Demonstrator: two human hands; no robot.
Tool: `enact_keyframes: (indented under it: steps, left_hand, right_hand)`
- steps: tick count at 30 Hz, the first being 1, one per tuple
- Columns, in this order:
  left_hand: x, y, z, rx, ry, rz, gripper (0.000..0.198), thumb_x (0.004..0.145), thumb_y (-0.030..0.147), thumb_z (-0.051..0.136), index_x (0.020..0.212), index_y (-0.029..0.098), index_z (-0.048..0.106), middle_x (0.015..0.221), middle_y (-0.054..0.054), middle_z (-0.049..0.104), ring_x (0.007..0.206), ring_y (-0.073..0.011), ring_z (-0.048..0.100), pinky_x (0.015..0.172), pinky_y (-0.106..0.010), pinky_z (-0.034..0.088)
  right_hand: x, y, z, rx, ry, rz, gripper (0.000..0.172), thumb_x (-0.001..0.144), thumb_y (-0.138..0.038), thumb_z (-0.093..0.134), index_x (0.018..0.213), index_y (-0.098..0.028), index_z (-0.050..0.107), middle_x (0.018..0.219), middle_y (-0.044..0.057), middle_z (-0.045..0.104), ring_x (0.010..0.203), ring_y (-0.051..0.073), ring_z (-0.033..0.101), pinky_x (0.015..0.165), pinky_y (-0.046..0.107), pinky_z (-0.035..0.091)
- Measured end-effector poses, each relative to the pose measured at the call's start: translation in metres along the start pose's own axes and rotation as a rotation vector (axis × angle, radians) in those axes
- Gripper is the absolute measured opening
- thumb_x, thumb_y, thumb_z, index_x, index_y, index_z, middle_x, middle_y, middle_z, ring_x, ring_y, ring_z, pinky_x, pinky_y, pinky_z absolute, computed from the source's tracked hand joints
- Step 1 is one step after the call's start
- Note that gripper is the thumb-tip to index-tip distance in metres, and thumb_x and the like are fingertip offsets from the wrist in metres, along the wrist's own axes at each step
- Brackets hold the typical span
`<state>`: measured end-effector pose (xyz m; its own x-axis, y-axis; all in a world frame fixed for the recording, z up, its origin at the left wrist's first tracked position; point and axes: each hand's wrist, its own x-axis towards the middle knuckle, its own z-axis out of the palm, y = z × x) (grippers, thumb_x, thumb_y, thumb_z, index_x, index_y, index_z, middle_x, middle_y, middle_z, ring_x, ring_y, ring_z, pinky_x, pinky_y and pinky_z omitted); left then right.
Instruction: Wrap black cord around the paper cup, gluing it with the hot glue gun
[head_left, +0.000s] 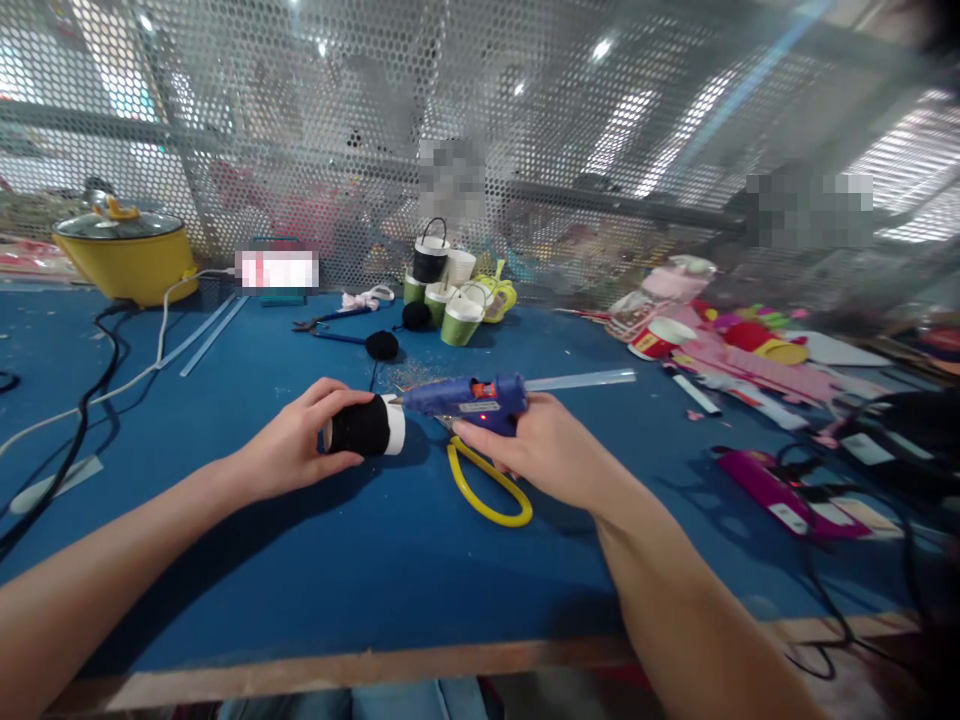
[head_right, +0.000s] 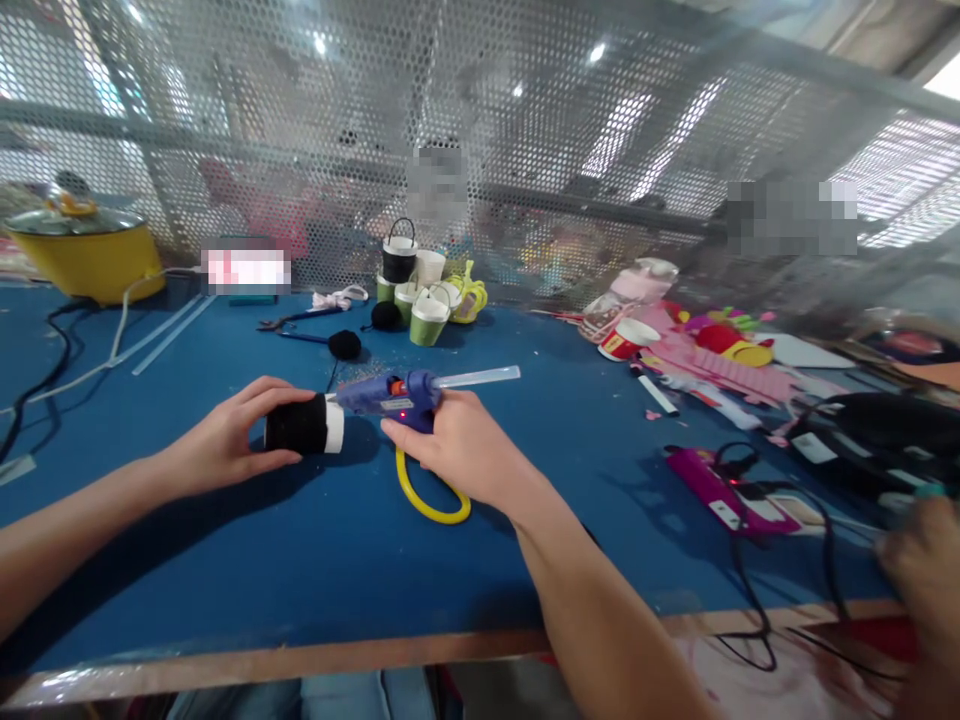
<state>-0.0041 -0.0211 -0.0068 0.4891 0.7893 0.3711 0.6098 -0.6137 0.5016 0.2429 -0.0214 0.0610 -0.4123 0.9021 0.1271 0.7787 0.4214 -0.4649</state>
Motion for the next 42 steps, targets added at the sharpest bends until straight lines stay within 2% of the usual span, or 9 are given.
enact_keyframes:
  steps: [7, 18, 24, 29, 34, 42]
  left_hand:
    - [-0.0001, -0.0035, 0.0002, -0.05, 0.015, -0.034, 0.047, 0.075, 0.033, 0.06, 0.118, 0.02, 0.044, 0.107, -0.008, 0.049, 0.096, -0.0205, 0.05, 0.084, -0.035, 0.043]
    - [0.0, -0.003, 0.0003, -0.058, -0.006, -0.058, 0.048, 0.076, 0.037, 0.059, 0.119, 0.019, 0.045, 0.107, -0.008, 0.051, 0.096, -0.0207, 0.052, 0.083, -0.033, 0.044]
    - [-0.0002, -0.0024, -0.0005, -0.055, -0.009, -0.059, 0.049, 0.076, 0.037, 0.058, 0.119, 0.02, 0.045, 0.106, -0.008, 0.051, 0.096, -0.021, 0.052, 0.083, -0.033, 0.044]
    - [0.0003, -0.0031, -0.0007, -0.042, -0.015, -0.062, 0.048, 0.076, 0.038, 0.058, 0.118, 0.019, 0.046, 0.106, -0.008, 0.051, 0.095, -0.0213, 0.052, 0.082, -0.034, 0.044]
    - [0.0001, -0.0026, -0.001, -0.046, -0.016, -0.051, 0.047, 0.076, 0.038, 0.057, 0.118, 0.02, 0.045, 0.105, -0.008, 0.051, 0.094, -0.0208, 0.052, 0.082, -0.034, 0.044]
    - [-0.0002, -0.0016, -0.0011, -0.04, -0.013, -0.039, 0.046, 0.077, 0.036, 0.058, 0.118, 0.021, 0.045, 0.106, -0.008, 0.05, 0.095, -0.0211, 0.051, 0.083, -0.035, 0.044]
  right_hand:
    - [-0.0009, -0.001, -0.0002, -0.082, 0.004, -0.071, 0.041, 0.077, -0.031, 0.051, 0.042, -0.02, 0.034, 0.041, -0.003, 0.044, 0.049, 0.012, 0.048, 0.052, 0.025, 0.036]
    - [-0.0022, -0.0004, 0.0, -0.14, -0.044, -0.052, 0.039, 0.078, -0.032, 0.048, 0.046, -0.02, 0.029, 0.043, -0.004, 0.039, 0.047, 0.011, 0.044, 0.049, 0.024, 0.033]
    - [-0.0019, 0.0009, 0.0001, -0.143, -0.026, -0.051, 0.039, 0.078, -0.035, 0.048, 0.047, -0.02, 0.03, 0.045, -0.004, 0.041, 0.046, 0.01, 0.042, 0.049, 0.024, 0.033]
    - [-0.0029, 0.0015, -0.0011, -0.169, -0.088, -0.056, 0.037, 0.079, -0.036, 0.046, 0.048, -0.019, 0.032, 0.049, -0.002, 0.046, 0.049, 0.011, 0.044, 0.05, 0.025, 0.034]
    - [-0.0029, 0.0023, 0.0001, -0.167, -0.051, -0.045, 0.04, 0.078, -0.035, 0.046, 0.046, -0.019, 0.029, 0.045, -0.003, 0.042, 0.046, 0.01, 0.042, 0.048, 0.025, 0.032]
    - [-0.0029, 0.001, -0.0023, -0.167, -0.052, -0.104, 0.038, 0.078, -0.033, 0.046, 0.046, -0.02, 0.031, 0.042, -0.003, 0.04, 0.048, 0.012, 0.044, 0.047, 0.025, 0.031]
